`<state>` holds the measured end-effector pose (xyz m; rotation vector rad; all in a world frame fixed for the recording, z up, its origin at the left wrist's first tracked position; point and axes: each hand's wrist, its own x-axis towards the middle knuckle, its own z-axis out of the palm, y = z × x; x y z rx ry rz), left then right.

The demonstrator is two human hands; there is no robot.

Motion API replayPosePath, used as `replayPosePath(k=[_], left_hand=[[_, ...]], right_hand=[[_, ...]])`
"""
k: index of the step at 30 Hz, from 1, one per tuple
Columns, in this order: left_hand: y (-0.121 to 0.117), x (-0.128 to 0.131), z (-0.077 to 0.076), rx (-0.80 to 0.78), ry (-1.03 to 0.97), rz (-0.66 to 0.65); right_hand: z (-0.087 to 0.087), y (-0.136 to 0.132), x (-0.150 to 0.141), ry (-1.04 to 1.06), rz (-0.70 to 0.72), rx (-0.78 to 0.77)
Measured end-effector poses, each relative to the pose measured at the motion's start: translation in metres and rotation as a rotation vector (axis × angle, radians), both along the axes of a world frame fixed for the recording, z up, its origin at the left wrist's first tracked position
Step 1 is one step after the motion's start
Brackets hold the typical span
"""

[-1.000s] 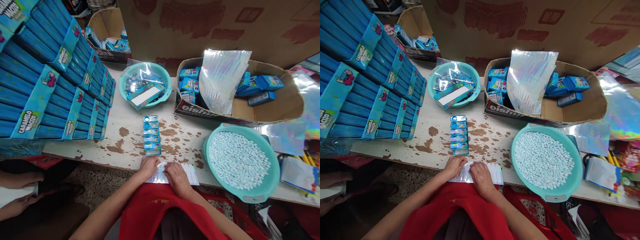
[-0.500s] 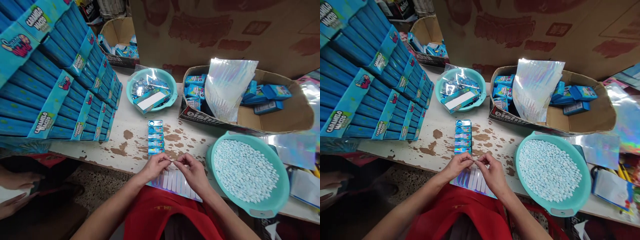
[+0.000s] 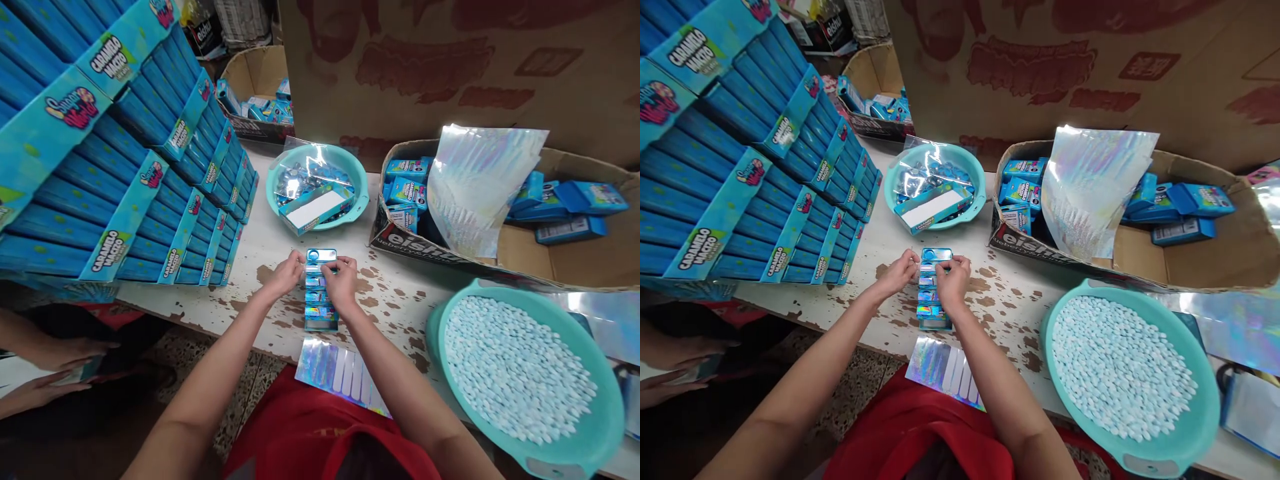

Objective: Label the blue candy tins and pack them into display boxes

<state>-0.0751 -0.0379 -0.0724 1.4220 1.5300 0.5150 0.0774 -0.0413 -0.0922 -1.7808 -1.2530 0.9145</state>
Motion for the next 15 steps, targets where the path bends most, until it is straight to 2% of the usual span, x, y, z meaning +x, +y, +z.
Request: replayPosePath(k=[3, 6, 8, 12, 13, 15], left_hand=[[-0.003, 0.002, -0.019, -0.074, -0.09, 0.125], [-0.015, 0.006, -0.026, -0.087, -0.014, 0.265], [-0.024, 0.014, -0.025, -0.072, -0.011, 0.315], [-0.04, 0.031, -0.013, -0.112, -0.202, 0.218], [-0.044, 0.031, -0.01, -0.134, -0.166, 0.202], [-0.055, 0.028, -0.003, -0.103, 0.052, 0.226]], right_hand=[[-0.009, 0.001, 0.002, 0.024, -0.054, -0.029], [-0.014, -0.003, 0.005, 0.105, -0.108, -0.073], [-0.015, -0.003, 0.005, 0.12, -0.089, -0.07], [-0.011, 0.007, 0.007, 0.095, -0.051, -0.082], [-0.008, 0.009, 0.011, 0.114, -0.044, -0.086], [0.001, 0.005, 0.026, 0.157, -0.03, -0.073]])
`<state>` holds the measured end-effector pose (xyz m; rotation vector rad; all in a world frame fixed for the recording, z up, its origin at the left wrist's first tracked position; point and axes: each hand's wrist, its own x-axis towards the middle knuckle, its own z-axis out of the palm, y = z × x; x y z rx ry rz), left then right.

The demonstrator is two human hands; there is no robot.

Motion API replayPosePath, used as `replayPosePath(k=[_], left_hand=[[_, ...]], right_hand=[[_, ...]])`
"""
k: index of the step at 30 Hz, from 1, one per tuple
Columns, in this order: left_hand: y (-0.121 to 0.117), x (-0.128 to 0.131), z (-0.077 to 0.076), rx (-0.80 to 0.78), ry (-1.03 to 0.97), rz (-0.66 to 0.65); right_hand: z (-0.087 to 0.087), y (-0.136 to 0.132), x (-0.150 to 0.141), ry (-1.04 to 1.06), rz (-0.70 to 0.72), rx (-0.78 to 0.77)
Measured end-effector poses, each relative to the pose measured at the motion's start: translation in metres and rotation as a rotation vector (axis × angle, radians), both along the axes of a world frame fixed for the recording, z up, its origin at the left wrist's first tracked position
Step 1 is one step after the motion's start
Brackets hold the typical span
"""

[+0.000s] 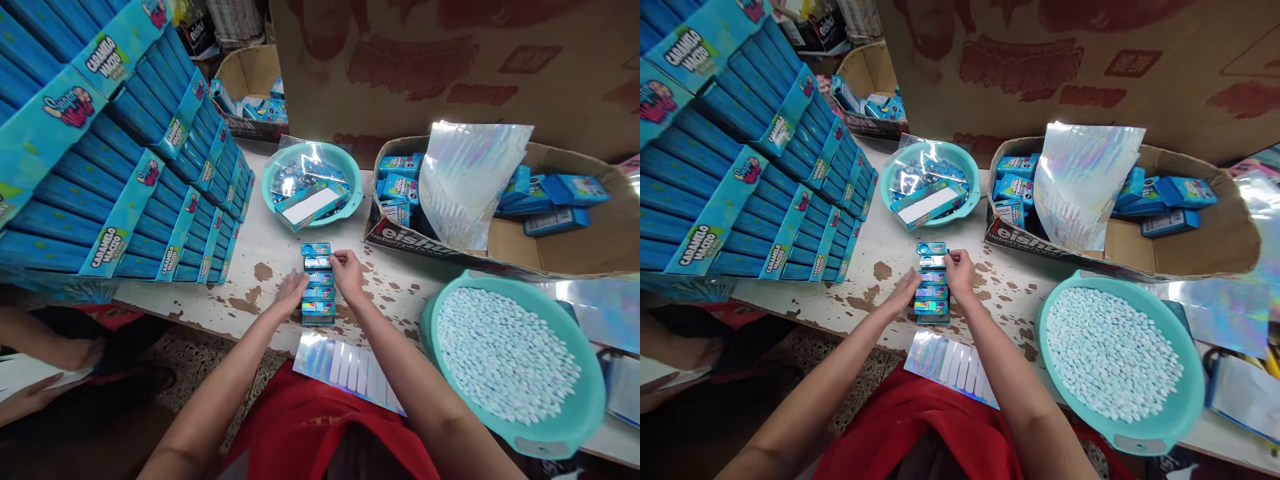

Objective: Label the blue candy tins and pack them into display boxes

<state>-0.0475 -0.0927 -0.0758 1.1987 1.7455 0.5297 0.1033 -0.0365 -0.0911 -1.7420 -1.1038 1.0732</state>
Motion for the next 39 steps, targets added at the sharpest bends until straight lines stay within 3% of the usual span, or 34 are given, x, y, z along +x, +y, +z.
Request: replayPosePath(k=[3, 6, 9, 12, 19, 25, 29, 34, 36, 39], left_hand=[[-0.032, -0.007, 0.007, 0.215, 0.252, -0.091], [-0.076, 0.002, 0.007, 0.332, 0.213, -0.455], [-0.105, 0.019, 0.0, 0.213, 0.35, -0.663], [-0.107, 0.028, -0.008, 0.035, 0.456, -0.662], [-0.092, 0.026, -0.014, -0.09, 0.315, -0.552], [-0.094, 0.027, -0.026, -0.092, 0.275, -0.503], [-0.093, 0.028, -0.029, -0.073, 0.281, -0.506], [-0.099, 0.026, -0.02, 0.055, 0.297, -0.502], [-0.101, 0.024, -0.007, 0.193, 0.184, -0.41], [-0.096, 0.024, 0.018, 0.269, -0.207, -0.253]], right_hand=[[0.013, -0.036, 0.031, -0.002, 0.021, 0.058], [0.014, -0.099, 0.054, -0.142, 0.243, 0.076], [0.004, -0.153, 0.057, -0.356, 0.526, 0.069], [-0.006, -0.178, 0.049, -0.537, 0.682, 0.109], [-0.016, -0.188, 0.042, -0.75, 0.809, 0.326], [-0.011, -0.191, 0.048, -0.733, 0.859, 0.42], [0.014, -0.18, 0.052, -0.648, 0.824, 0.333], [0.065, -0.158, 0.065, -0.396, 0.631, 0.191], [0.083, -0.148, 0.07, -0.325, 0.582, 0.14], [0.098, -0.137, 0.073, -0.252, 0.552, 0.093]])
